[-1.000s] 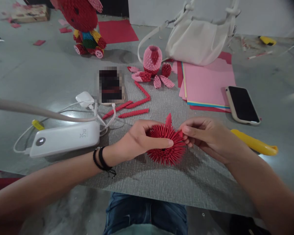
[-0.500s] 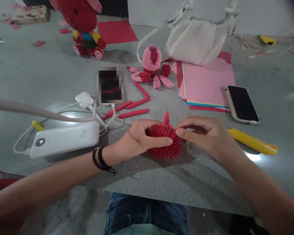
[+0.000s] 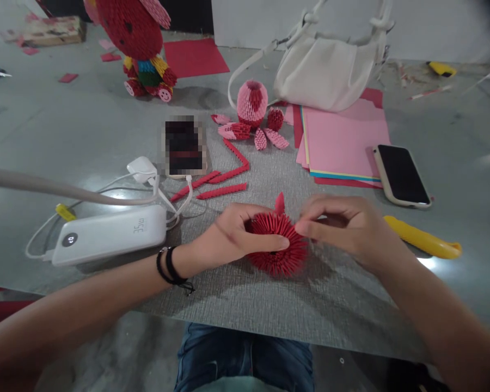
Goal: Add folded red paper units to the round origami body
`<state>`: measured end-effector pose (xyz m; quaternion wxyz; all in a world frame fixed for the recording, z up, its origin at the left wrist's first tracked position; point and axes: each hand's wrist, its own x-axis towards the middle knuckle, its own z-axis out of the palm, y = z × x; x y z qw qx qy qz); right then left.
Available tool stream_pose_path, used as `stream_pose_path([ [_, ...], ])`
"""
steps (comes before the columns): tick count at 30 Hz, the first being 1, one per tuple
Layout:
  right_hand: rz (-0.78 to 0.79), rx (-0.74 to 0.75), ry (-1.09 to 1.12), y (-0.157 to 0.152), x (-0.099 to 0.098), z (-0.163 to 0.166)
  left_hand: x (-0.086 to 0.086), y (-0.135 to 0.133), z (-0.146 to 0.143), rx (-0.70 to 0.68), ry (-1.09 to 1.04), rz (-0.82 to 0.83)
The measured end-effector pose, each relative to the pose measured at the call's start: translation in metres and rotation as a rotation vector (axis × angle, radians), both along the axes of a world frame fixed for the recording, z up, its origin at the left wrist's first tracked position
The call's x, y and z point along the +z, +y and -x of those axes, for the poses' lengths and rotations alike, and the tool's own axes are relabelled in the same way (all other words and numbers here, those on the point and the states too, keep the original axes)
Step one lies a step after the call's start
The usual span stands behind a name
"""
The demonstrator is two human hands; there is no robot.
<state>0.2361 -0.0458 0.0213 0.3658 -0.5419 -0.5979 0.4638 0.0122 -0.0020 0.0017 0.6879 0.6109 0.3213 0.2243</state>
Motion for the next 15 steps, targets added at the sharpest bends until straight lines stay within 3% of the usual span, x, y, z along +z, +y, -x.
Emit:
stream_pose_path([
  [5, 0.030, -0.109, 0.216, 0.005, -0.007, -0.007, 0.000, -0.001, 0.004, -0.181, -0.107, 0.034],
  [8, 0.059, -0.039, 0.199, 0.006, -0.009, -0.008, 0.002, -0.001, 0.004, -0.279, -0.171, 0.021],
  [15, 0.079, 0.066, 0.194, 0.009, -0.008, -0.013, 0.006, -0.001, 0.003, -0.318, -0.172, 0.067],
])
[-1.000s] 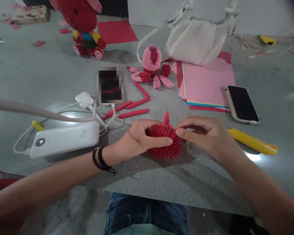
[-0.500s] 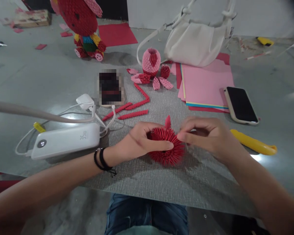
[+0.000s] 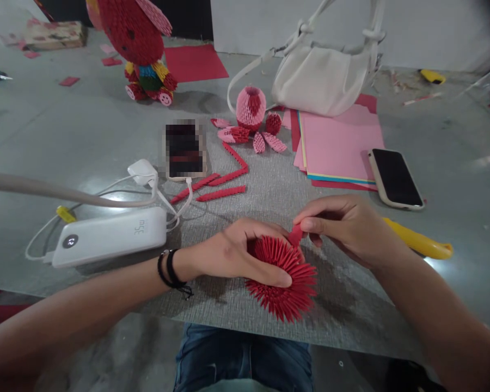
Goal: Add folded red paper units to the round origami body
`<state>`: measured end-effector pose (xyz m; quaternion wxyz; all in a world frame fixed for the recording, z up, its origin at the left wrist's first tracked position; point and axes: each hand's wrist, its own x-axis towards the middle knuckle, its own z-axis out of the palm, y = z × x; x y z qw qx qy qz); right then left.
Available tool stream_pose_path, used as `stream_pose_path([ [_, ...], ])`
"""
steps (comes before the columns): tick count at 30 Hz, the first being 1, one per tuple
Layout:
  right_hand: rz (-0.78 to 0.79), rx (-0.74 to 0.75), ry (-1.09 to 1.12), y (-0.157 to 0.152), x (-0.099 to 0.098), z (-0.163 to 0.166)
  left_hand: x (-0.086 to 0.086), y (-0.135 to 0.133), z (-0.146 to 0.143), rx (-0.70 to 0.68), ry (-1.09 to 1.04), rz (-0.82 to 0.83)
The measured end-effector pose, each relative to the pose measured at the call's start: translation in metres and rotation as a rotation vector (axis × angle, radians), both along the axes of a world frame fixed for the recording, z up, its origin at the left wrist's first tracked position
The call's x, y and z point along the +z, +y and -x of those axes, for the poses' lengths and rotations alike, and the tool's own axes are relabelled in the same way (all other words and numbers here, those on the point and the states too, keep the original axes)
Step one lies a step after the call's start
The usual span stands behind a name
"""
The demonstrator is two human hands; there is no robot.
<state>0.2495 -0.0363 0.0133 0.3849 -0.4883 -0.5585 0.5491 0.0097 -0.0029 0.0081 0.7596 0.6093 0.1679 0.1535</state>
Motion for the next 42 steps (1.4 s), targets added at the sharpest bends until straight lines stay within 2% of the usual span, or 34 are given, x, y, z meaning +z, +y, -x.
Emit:
stream_pose_path([
  [6, 0.022, -0.156, 0.144, 0.001, 0.002, 0.000, -0.002, -0.001, 0.000, 0.023, -0.013, -0.043],
  [12, 0.114, -0.218, 0.260, -0.001, 0.007, 0.006, -0.006, 0.000, -0.001, 0.320, -0.004, -0.152],
  [18, 0.182, -0.207, 0.284, -0.002, 0.007, 0.009, -0.012, 0.000, -0.001, 0.451, -0.056, -0.110],
  [26, 0.169, -0.204, 0.236, -0.007, 0.006, 0.013, -0.012, -0.001, -0.002, 0.473, -0.071, -0.081],
  [36, 0.287, -0.257, 0.280, -0.008, 0.007, 0.020, -0.015, 0.000, -0.002, 0.503, -0.050, -0.133],
  [42, 0.296, -0.299, 0.287, -0.009, 0.007, 0.020, -0.013, 0.000, -0.002, 0.504, -0.038, -0.117],
])
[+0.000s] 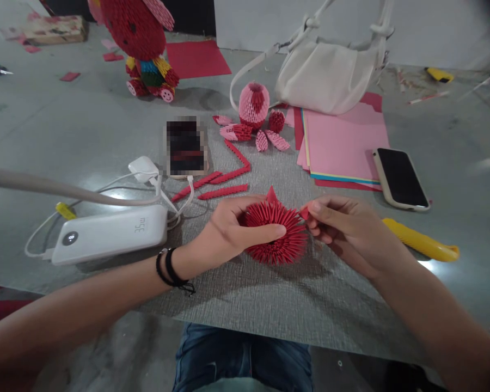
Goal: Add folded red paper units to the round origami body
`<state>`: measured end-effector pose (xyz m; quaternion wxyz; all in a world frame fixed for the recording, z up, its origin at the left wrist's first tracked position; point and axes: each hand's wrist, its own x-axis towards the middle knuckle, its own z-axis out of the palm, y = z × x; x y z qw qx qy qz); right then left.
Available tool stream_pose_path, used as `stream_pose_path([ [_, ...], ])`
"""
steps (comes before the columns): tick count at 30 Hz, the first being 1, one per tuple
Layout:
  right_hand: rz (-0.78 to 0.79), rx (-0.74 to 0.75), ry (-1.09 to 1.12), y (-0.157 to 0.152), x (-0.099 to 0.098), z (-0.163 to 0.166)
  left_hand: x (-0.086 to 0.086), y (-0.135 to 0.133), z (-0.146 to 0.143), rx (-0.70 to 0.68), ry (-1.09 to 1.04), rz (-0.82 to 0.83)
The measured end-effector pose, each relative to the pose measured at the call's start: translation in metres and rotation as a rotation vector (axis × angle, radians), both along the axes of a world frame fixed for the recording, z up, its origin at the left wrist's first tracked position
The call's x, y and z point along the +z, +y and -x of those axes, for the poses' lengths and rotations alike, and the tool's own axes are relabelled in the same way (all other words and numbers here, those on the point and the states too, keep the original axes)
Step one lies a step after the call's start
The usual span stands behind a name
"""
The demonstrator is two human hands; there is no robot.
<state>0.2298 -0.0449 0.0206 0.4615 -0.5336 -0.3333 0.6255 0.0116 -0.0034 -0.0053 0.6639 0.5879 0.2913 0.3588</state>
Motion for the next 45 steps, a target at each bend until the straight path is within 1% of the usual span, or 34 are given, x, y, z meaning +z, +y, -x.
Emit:
stream_pose_path([
  [10, 0.023, 0.022, 0.015, 0.001, -0.001, 0.000, -0.002, 0.000, -0.001, 0.003, 0.008, -0.020],
  [16, 0.037, 0.013, 0.015, 0.001, -0.001, 0.000, 0.000, 0.000, -0.001, -0.012, -0.004, 0.007],
  [29, 0.024, 0.031, -0.055, 0.001, -0.002, 0.000, -0.001, 0.000, -0.001, -0.025, 0.015, 0.029],
  [36, -0.037, 0.013, -0.161, -0.004, -0.006, 0.004, 0.000, 0.000, 0.000, -0.022, 0.080, 0.016],
  [41, -0.143, 0.002, -0.312, -0.010, -0.012, 0.005, 0.000, 0.001, -0.001, 0.005, 0.093, -0.013],
  [45, -0.224, 0.060, -0.360, -0.009, -0.008, 0.003, 0.000, 0.001, -0.001, -0.012, 0.074, 0.037],
])
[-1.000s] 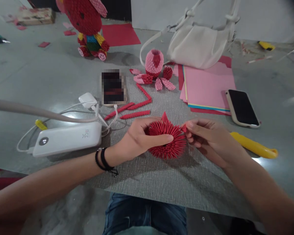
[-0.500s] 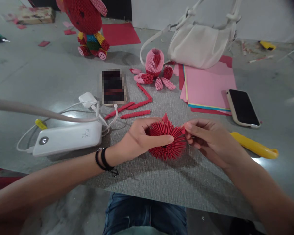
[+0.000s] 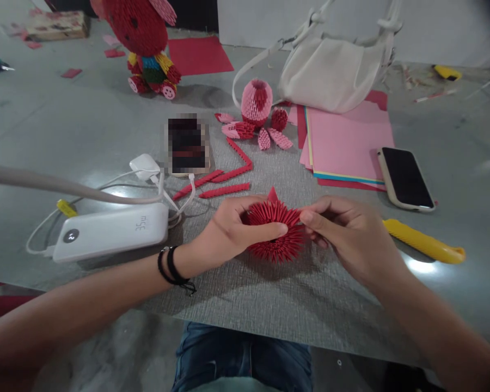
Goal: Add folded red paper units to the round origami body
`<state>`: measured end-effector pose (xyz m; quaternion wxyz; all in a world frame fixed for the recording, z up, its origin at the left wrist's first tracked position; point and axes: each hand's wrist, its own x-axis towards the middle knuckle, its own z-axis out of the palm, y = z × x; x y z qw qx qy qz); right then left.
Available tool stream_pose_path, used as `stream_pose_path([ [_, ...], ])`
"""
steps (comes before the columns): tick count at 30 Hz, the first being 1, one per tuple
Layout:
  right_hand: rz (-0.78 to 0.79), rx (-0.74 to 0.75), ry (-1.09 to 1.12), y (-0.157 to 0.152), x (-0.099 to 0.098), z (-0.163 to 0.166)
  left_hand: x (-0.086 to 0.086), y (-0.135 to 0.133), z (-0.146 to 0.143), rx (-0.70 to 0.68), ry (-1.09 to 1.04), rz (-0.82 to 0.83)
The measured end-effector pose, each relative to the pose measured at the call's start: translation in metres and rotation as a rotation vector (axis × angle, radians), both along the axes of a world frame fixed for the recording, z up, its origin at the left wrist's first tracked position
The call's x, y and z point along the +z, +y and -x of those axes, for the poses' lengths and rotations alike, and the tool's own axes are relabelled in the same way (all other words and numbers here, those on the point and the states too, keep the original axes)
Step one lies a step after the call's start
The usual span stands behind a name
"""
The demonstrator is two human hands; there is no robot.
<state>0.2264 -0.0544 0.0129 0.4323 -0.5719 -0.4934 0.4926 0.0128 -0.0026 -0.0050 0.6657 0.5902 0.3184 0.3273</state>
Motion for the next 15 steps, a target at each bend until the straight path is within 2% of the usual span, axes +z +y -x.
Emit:
stream_pose_path([
  [3, -0.019, 0.042, -0.032, 0.0016, 0.0079, -0.0013, 0.0006, 0.0003, -0.0001, -0.006, -0.004, -0.012],
  [6, -0.019, 0.020, -0.137, 0.0016, 0.0121, -0.0002, 0.0008, 0.0005, 0.0000, 0.000, 0.037, -0.074],
  [15, -0.024, 0.051, -0.189, -0.0001, 0.0051, 0.0056, 0.0027, 0.0001, 0.0005, 0.030, 0.118, -0.093],
])
